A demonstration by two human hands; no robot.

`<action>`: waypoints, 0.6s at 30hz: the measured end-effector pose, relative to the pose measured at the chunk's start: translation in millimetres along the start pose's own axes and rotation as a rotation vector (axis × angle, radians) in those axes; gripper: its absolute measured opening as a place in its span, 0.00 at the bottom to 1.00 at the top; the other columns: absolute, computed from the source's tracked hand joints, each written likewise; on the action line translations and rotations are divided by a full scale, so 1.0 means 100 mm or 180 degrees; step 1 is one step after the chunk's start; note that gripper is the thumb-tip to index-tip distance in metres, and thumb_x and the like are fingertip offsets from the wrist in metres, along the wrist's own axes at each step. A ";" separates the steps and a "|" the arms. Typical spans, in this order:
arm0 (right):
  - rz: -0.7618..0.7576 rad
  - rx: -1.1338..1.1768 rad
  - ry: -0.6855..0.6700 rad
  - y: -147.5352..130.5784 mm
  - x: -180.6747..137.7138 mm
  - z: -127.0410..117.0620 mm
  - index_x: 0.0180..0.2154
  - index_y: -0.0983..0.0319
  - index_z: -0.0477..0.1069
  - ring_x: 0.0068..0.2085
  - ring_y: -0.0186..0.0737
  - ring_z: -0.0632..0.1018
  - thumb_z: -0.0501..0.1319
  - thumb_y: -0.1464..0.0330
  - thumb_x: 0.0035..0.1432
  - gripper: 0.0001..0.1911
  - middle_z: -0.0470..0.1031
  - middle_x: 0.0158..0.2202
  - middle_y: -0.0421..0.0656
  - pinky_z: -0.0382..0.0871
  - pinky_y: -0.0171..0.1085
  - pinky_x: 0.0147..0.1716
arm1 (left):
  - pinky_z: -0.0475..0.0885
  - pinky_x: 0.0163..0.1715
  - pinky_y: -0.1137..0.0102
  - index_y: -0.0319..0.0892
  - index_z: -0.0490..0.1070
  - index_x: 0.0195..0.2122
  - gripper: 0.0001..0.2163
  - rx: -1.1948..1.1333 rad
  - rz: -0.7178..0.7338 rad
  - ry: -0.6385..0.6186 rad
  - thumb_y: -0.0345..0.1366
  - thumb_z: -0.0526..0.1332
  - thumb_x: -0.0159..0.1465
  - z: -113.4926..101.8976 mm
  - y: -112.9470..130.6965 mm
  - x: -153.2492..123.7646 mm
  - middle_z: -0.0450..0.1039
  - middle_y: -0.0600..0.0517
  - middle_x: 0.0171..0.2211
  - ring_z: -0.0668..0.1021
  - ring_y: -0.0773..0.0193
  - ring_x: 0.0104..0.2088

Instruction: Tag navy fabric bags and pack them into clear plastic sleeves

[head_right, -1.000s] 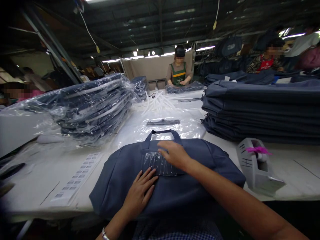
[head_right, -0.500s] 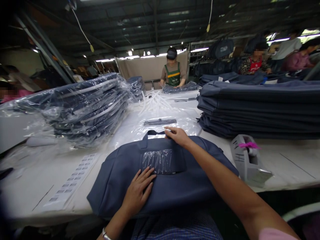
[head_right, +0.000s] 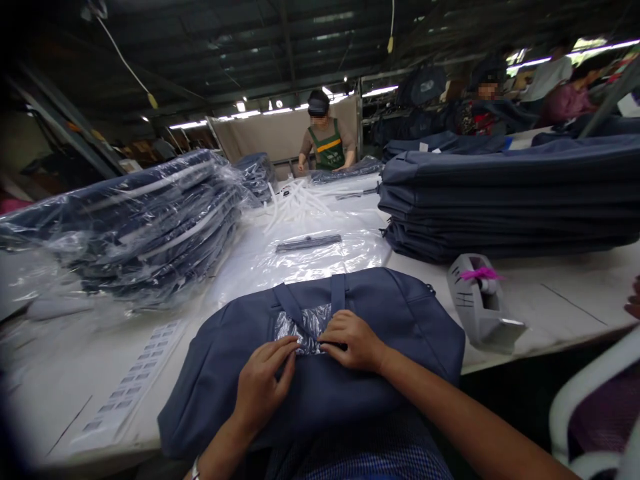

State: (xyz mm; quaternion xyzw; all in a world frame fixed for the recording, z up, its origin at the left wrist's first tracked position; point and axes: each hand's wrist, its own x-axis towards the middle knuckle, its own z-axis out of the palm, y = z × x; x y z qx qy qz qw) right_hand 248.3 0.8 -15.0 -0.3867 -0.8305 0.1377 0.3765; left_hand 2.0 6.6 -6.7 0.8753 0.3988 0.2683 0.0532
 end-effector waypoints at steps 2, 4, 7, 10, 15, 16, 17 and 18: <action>-0.0221 -0.0013 0.0073 0.00 -0.03 0.07 0.41 0.60 0.79 0.39 0.41 0.78 0.62 0.66 0.62 0.09 0.80 0.35 0.45 0.67 0.46 0.49 | 0.72 0.56 0.57 0.47 0.71 0.55 0.15 0.0076 0.0261 -0.0096 0.35 0.54 0.69 0.00 0.01 0.20 0.75 0.49 0.55 0.76 0.56 0.55; -0.0359 0.0041 0.0060 -0.03 -0.09 0.13 0.41 0.60 0.78 0.39 0.40 0.78 0.62 0.67 0.62 0.08 0.80 0.35 0.45 0.68 0.45 0.49 | 0.68 0.60 0.52 0.46 0.68 0.59 0.17 0.0211 0.0541 -0.0418 0.36 0.54 0.70 0.04 -0.02 0.34 0.72 0.49 0.58 0.72 0.54 0.59; -0.0428 0.0077 -0.0053 -0.10 -0.15 0.13 0.41 0.60 0.78 0.40 0.40 0.79 0.62 0.68 0.61 0.07 0.81 0.35 0.44 0.68 0.44 0.51 | 0.65 0.62 0.49 0.48 0.65 0.62 0.18 0.0385 0.0757 -0.0811 0.37 0.52 0.71 0.18 -0.12 0.33 0.69 0.50 0.61 0.69 0.54 0.63; -0.0385 -0.0022 -0.0177 -0.23 0.02 0.04 0.40 0.60 0.78 0.39 0.40 0.79 0.60 0.67 0.63 0.08 0.81 0.34 0.44 0.69 0.41 0.49 | 0.65 0.63 0.50 0.49 0.61 0.64 0.20 0.0473 0.0787 -0.0727 0.36 0.51 0.71 0.31 -0.21 0.17 0.64 0.50 0.65 0.64 0.55 0.66; 0.0138 0.0306 0.0265 -0.28 0.81 0.03 0.42 0.60 0.78 0.39 0.36 0.80 0.55 0.64 0.68 0.13 0.82 0.37 0.42 0.69 0.32 0.42 | 0.62 0.64 0.48 0.47 0.66 0.62 0.19 0.0358 0.0652 -0.0638 0.34 0.52 0.70 0.37 -0.21 0.04 0.68 0.48 0.62 0.66 0.54 0.65; 0.0319 0.0512 0.0388 -0.23 0.94 0.10 0.41 0.60 0.78 0.37 0.35 0.79 0.55 0.63 0.68 0.14 0.81 0.34 0.41 0.69 0.31 0.40 | 0.63 0.64 0.48 0.48 0.66 0.62 0.19 0.0280 0.0600 -0.0649 0.34 0.53 0.70 0.36 -0.21 0.04 0.67 0.48 0.62 0.66 0.53 0.64; 0.0524 0.0739 0.0492 -0.16 1.02 0.19 0.39 0.60 0.78 0.33 0.34 0.79 0.55 0.62 0.68 0.15 0.80 0.30 0.39 0.68 0.30 0.37 | 0.62 0.64 0.47 0.48 0.66 0.62 0.19 0.0153 0.0538 -0.0667 0.34 0.53 0.70 0.33 -0.21 0.05 0.67 0.48 0.63 0.66 0.53 0.64; 0.0737 0.0956 0.0571 -0.09 1.07 0.29 0.37 0.61 0.78 0.30 0.33 0.77 0.55 0.62 0.68 0.16 0.78 0.26 0.38 0.68 0.30 0.34 | 0.62 0.64 0.47 0.49 0.66 0.62 0.19 -0.0043 0.0460 -0.0686 0.35 0.54 0.70 0.28 -0.22 0.07 0.67 0.49 0.62 0.67 0.52 0.64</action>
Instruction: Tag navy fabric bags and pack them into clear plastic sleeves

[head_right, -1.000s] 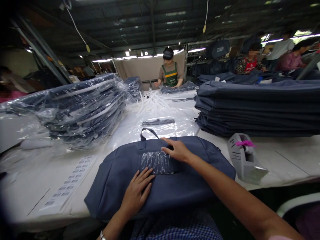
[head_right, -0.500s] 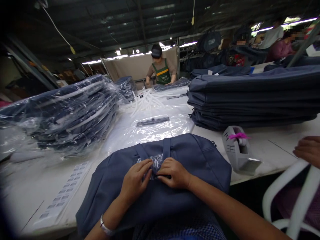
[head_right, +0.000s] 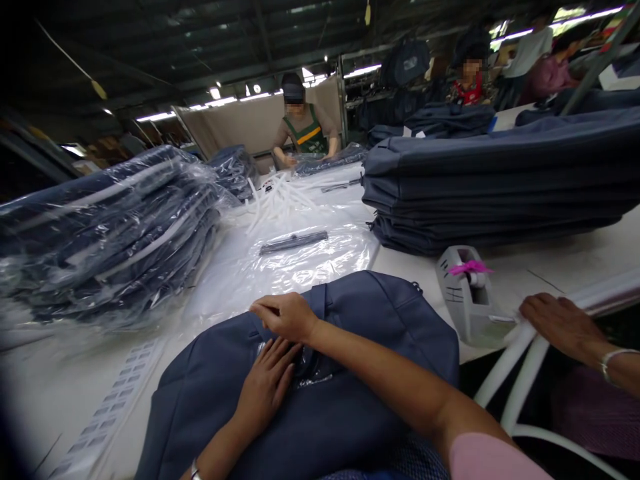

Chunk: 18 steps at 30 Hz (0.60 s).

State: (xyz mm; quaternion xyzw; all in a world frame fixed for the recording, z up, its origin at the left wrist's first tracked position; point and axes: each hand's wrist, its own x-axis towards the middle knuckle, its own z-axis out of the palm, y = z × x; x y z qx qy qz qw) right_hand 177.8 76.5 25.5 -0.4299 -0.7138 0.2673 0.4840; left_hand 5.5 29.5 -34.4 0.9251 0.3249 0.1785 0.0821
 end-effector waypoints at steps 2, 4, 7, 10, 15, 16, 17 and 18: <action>0.0354 0.0308 0.0102 0.21 0.00 0.15 0.34 0.63 0.78 0.25 0.32 0.75 0.55 0.62 0.67 0.16 0.74 0.21 0.37 0.66 0.30 0.30 | 0.67 0.62 0.51 0.50 0.70 0.58 0.17 -0.0634 -0.0277 -0.0007 0.37 0.55 0.69 -0.17 -0.05 0.03 0.73 0.50 0.57 0.73 0.54 0.59; 0.0468 0.0416 0.0179 0.38 -0.08 0.24 0.33 0.63 0.78 0.25 0.32 0.74 0.56 0.63 0.66 0.15 0.75 0.22 0.38 0.64 0.30 0.29 | 0.75 0.54 0.58 0.49 0.73 0.53 0.14 -0.1354 -0.0766 0.0095 0.40 0.57 0.69 -0.41 -0.16 0.12 0.79 0.51 0.50 0.80 0.56 0.49; 0.0305 0.0269 0.0065 0.48 -0.18 0.29 0.32 0.63 0.78 0.26 0.32 0.74 0.57 0.64 0.65 0.14 0.77 0.26 0.39 0.63 0.31 0.29 | 0.79 0.44 0.66 0.46 0.75 0.49 0.12 -0.1758 -0.1315 0.0488 0.42 0.59 0.67 -0.73 -0.48 0.46 0.81 0.51 0.43 0.83 0.60 0.39; 0.0108 0.0038 -0.0359 0.45 -0.20 0.28 0.31 0.62 0.78 0.26 0.32 0.74 0.59 0.64 0.63 0.13 0.78 0.26 0.40 0.62 0.31 0.28 | 0.77 0.42 0.67 0.45 0.75 0.44 0.11 -0.1364 -0.1075 0.0138 0.43 0.61 0.65 -0.72 -0.91 1.00 0.80 0.50 0.42 0.82 0.60 0.39; 0.0144 -0.0008 -0.0580 0.38 -0.20 0.26 0.32 0.61 0.79 0.27 0.33 0.77 0.59 0.63 0.63 0.13 0.80 0.27 0.41 0.62 0.30 0.28 | 0.73 0.36 0.68 0.44 0.77 0.39 0.15 -0.0911 -0.0509 -0.0828 0.43 0.71 0.53 -0.16 -1.53 1.80 0.78 0.51 0.36 0.78 0.60 0.35; 0.0176 0.0016 -0.0574 0.37 -0.20 0.26 0.32 0.61 0.79 0.27 0.33 0.77 0.59 0.64 0.63 0.13 0.80 0.27 0.41 0.62 0.30 0.28 | 0.72 0.36 0.69 0.44 0.77 0.37 0.17 -0.0911 -0.0494 -0.0894 0.43 0.73 0.49 -0.05 -1.61 1.89 0.77 0.51 0.35 0.78 0.60 0.34; 0.0200 0.0045 -0.0573 0.37 -0.20 0.25 0.32 0.61 0.79 0.26 0.33 0.77 0.59 0.64 0.63 0.13 0.79 0.27 0.40 0.62 0.30 0.28 | 0.71 0.35 0.69 0.43 0.77 0.36 0.18 -0.0912 -0.0481 -0.0968 0.44 0.74 0.46 0.03 -1.67 1.96 0.77 0.52 0.33 0.77 0.60 0.33; 0.0216 0.0075 -0.0573 0.37 -0.20 0.24 0.32 0.61 0.79 0.26 0.33 0.76 0.59 0.64 0.63 0.13 0.79 0.26 0.40 0.62 0.30 0.27 | 0.70 0.34 0.70 0.43 0.77 0.34 0.18 -0.0923 -0.0478 -0.1039 0.45 0.75 0.46 0.10 -1.73 2.02 0.77 0.52 0.32 0.77 0.61 0.33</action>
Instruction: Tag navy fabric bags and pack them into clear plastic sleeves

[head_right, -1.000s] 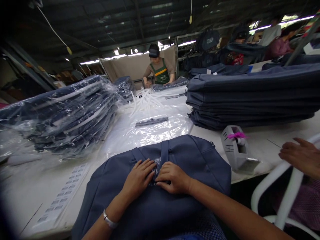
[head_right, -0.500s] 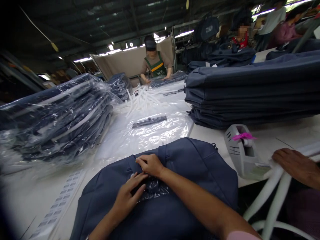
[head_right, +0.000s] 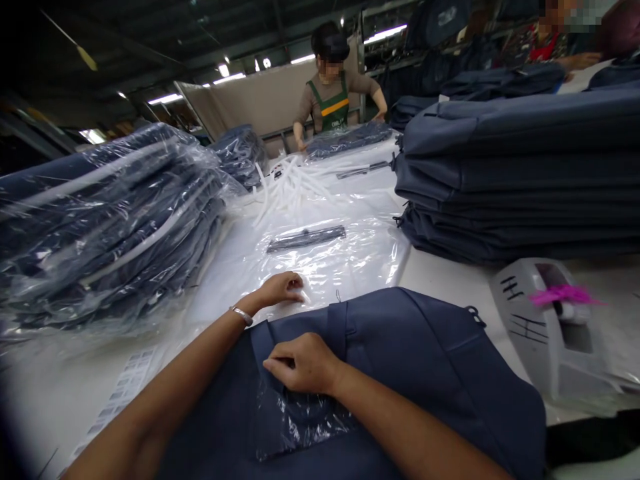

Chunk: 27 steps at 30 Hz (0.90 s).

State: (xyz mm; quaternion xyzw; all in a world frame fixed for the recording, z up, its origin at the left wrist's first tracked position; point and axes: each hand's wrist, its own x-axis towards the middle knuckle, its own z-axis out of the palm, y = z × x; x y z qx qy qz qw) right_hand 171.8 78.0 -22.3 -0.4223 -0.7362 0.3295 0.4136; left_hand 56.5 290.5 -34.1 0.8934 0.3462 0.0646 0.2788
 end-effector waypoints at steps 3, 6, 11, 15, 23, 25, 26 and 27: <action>0.0039 0.0109 -0.0002 0.00 0.00 -0.01 0.31 0.61 0.79 0.24 0.32 0.75 0.60 0.64 0.62 0.12 0.78 0.24 0.39 0.62 0.30 0.26 | 0.68 0.32 0.72 0.43 0.78 0.32 0.15 -0.0085 -0.0037 -0.0166 0.48 0.70 0.51 0.04 -0.13 0.11 0.77 0.53 0.29 0.77 0.62 0.31; 0.0035 0.0315 0.0029 -0.02 0.00 -0.01 0.31 0.62 0.78 0.24 0.31 0.74 0.60 0.64 0.62 0.11 0.77 0.24 0.39 0.63 0.29 0.26 | 0.68 0.31 0.72 0.43 0.79 0.32 0.14 -0.0175 -0.0030 -0.0241 0.49 0.64 0.58 0.03 -0.20 0.14 0.79 0.53 0.30 0.77 0.63 0.31; 0.0121 0.0632 0.0431 -0.06 0.07 -0.18 0.33 0.61 0.76 0.26 0.32 0.77 0.56 0.64 0.67 0.14 0.77 0.25 0.39 0.69 0.30 0.30 | 0.68 0.30 0.72 0.43 0.78 0.30 0.18 -0.0158 0.0052 0.0017 0.49 0.56 0.65 0.01 -0.17 0.12 0.78 0.53 0.27 0.76 0.63 0.29; 0.0232 -0.0364 0.1248 0.10 0.30 -0.57 0.42 0.58 0.76 0.41 0.40 0.80 0.57 0.65 0.66 0.10 0.81 0.40 0.43 0.72 0.37 0.45 | 0.68 0.34 0.70 0.43 0.77 0.33 0.19 -0.0110 0.0135 0.0585 0.47 0.51 0.68 -0.01 -0.06 0.12 0.78 0.51 0.32 0.77 0.62 0.34; 0.0659 -0.2286 0.0890 0.65 0.97 -0.89 0.64 0.64 0.60 0.64 0.55 0.64 0.61 0.52 0.61 0.37 0.63 0.64 0.56 0.57 0.53 0.62 | 0.67 0.37 0.70 0.44 0.76 0.34 0.16 -0.0101 0.0404 0.1183 0.45 0.53 0.69 -0.07 0.10 0.14 0.76 0.52 0.32 0.76 0.63 0.35; 0.0745 -0.2353 0.0710 0.69 1.07 -0.87 0.64 0.64 0.60 0.61 0.53 0.68 0.56 0.52 0.65 0.33 0.68 0.61 0.55 0.60 0.50 0.59 | 0.67 0.36 0.70 0.44 0.75 0.34 0.14 -0.0109 0.0441 0.1249 0.43 0.53 0.69 -0.06 0.10 0.13 0.75 0.52 0.32 0.76 0.63 0.34; 0.0754 -0.2357 0.0615 0.69 1.09 -0.86 0.64 0.64 0.61 0.59 0.51 0.71 0.54 0.53 0.67 0.31 0.70 0.59 0.54 0.62 0.48 0.58 | 0.67 0.36 0.70 0.44 0.75 0.34 0.14 -0.0115 0.0449 0.1286 0.43 0.53 0.69 -0.06 0.10 0.12 0.75 0.52 0.32 0.76 0.63 0.34; 0.0744 -0.2355 0.0505 0.69 1.11 -0.86 0.63 0.63 0.62 0.57 0.49 0.72 0.53 0.55 0.68 0.28 0.73 0.57 0.52 0.64 0.46 0.56 | 0.67 0.36 0.70 0.43 0.74 0.34 0.13 -0.0123 0.0454 0.1322 0.42 0.53 0.69 -0.05 0.10 0.11 0.75 0.52 0.32 0.76 0.63 0.34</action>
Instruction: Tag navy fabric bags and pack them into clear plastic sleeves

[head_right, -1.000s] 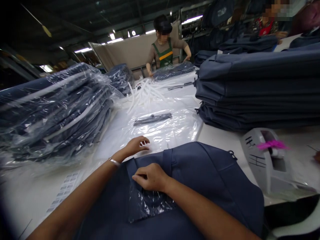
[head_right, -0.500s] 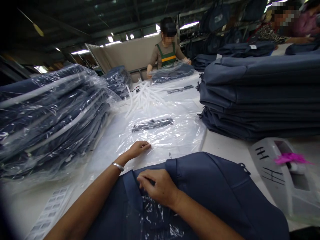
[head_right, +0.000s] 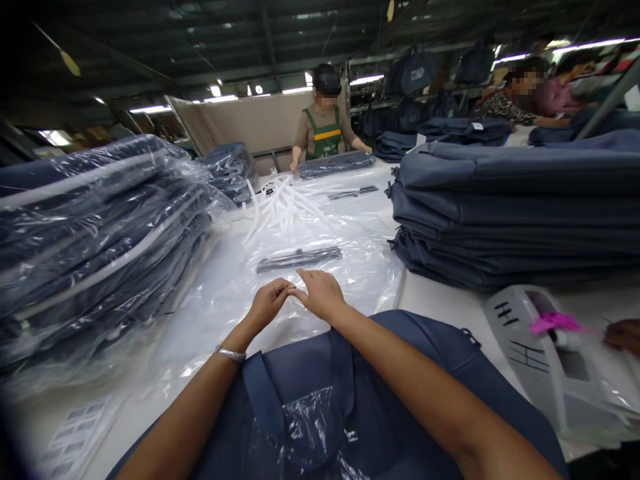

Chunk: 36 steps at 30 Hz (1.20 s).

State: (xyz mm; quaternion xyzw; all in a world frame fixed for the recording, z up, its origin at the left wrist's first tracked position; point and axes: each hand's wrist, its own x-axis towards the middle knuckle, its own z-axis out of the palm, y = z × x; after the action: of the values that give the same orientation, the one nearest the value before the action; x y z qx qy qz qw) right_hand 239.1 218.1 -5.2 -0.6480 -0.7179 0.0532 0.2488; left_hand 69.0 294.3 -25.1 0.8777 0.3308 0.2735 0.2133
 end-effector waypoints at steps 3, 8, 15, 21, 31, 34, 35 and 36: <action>-0.0166 -0.0049 -0.0239 0.00 -0.01 -0.02 0.61 0.59 0.64 0.53 0.45 0.75 0.53 0.60 0.70 0.22 0.76 0.54 0.47 0.67 0.40 0.50 | 0.67 0.36 0.70 0.44 0.74 0.33 0.14 -0.0026 0.0005 0.0074 0.43 0.53 0.70 0.00 0.01 -0.01 0.74 0.52 0.31 0.76 0.63 0.34; -0.0198 -0.0532 -0.0338 0.05 -0.03 -0.04 0.60 0.56 0.65 0.49 0.45 0.77 0.51 0.68 0.69 0.20 0.78 0.49 0.47 0.68 0.40 0.48 | 0.69 0.39 0.69 0.45 0.75 0.35 0.15 -0.0031 -0.0055 0.0253 0.45 0.52 0.70 -0.02 0.04 -0.01 0.76 0.52 0.34 0.77 0.62 0.37; 0.0473 -0.0837 -0.0382 0.45 0.04 -0.24 0.62 0.58 0.64 0.52 0.51 0.76 0.51 0.75 0.63 0.27 0.75 0.54 0.49 0.69 0.46 0.50 | 0.67 0.37 0.70 0.45 0.75 0.35 0.15 0.0037 -0.0169 0.0568 0.44 0.51 0.70 -0.05 0.07 -0.05 0.77 0.51 0.35 0.77 0.62 0.37; 0.0300 -0.0691 -0.0922 0.99 -0.23 -0.54 0.58 0.56 0.71 0.56 0.47 0.75 0.60 0.70 0.61 0.23 0.74 0.57 0.45 0.67 0.40 0.55 | 0.66 0.35 0.70 0.46 0.75 0.34 0.16 0.0135 -0.0283 0.0679 0.47 0.52 0.70 -0.07 0.06 -0.06 0.78 0.52 0.36 0.77 0.61 0.37; -0.0237 -0.0185 -0.0063 0.04 -0.05 -0.16 0.58 0.57 0.69 0.54 0.46 0.76 0.55 0.56 0.67 0.23 0.77 0.54 0.46 0.67 0.41 0.54 | 0.68 0.33 0.73 0.44 0.77 0.33 0.17 -0.0331 -0.0138 0.0723 0.48 0.54 0.68 -0.06 0.10 -0.05 0.77 0.54 0.27 0.75 0.65 0.28; -0.0117 -0.0595 -0.0192 -0.04 0.05 -0.07 0.58 0.55 0.69 0.50 0.45 0.78 0.52 0.69 0.66 0.21 0.78 0.51 0.45 0.69 0.40 0.49 | 0.69 0.35 0.72 0.44 0.77 0.34 0.16 -0.0212 -0.0055 0.0730 0.48 0.55 0.68 -0.07 0.11 -0.07 0.79 0.52 0.31 0.77 0.64 0.31; -0.0041 -0.0681 -0.0229 0.02 0.06 -0.08 0.59 0.54 0.68 0.50 0.45 0.77 0.52 0.72 0.64 0.23 0.77 0.52 0.44 0.69 0.40 0.49 | 0.69 0.36 0.71 0.45 0.77 0.35 0.16 -0.0143 0.0004 0.0729 0.48 0.55 0.68 -0.08 0.11 -0.08 0.79 0.52 0.33 0.78 0.63 0.33; 0.0066 -0.0729 -0.0246 0.13 0.06 -0.10 0.59 0.53 0.67 0.50 0.45 0.77 0.52 0.74 0.63 0.25 0.76 0.53 0.44 0.69 0.41 0.49 | 0.69 0.37 0.71 0.45 0.77 0.35 0.16 -0.0069 0.0069 0.0733 0.49 0.55 0.68 -0.09 0.11 -0.08 0.80 0.51 0.34 0.78 0.62 0.34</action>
State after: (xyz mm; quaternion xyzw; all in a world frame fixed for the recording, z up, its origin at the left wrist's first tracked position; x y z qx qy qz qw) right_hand 254.9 223.4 -0.2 -0.6770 -0.7216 -0.0016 0.1446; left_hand 63.5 282.4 -15.3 0.8416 0.3407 0.3783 0.1804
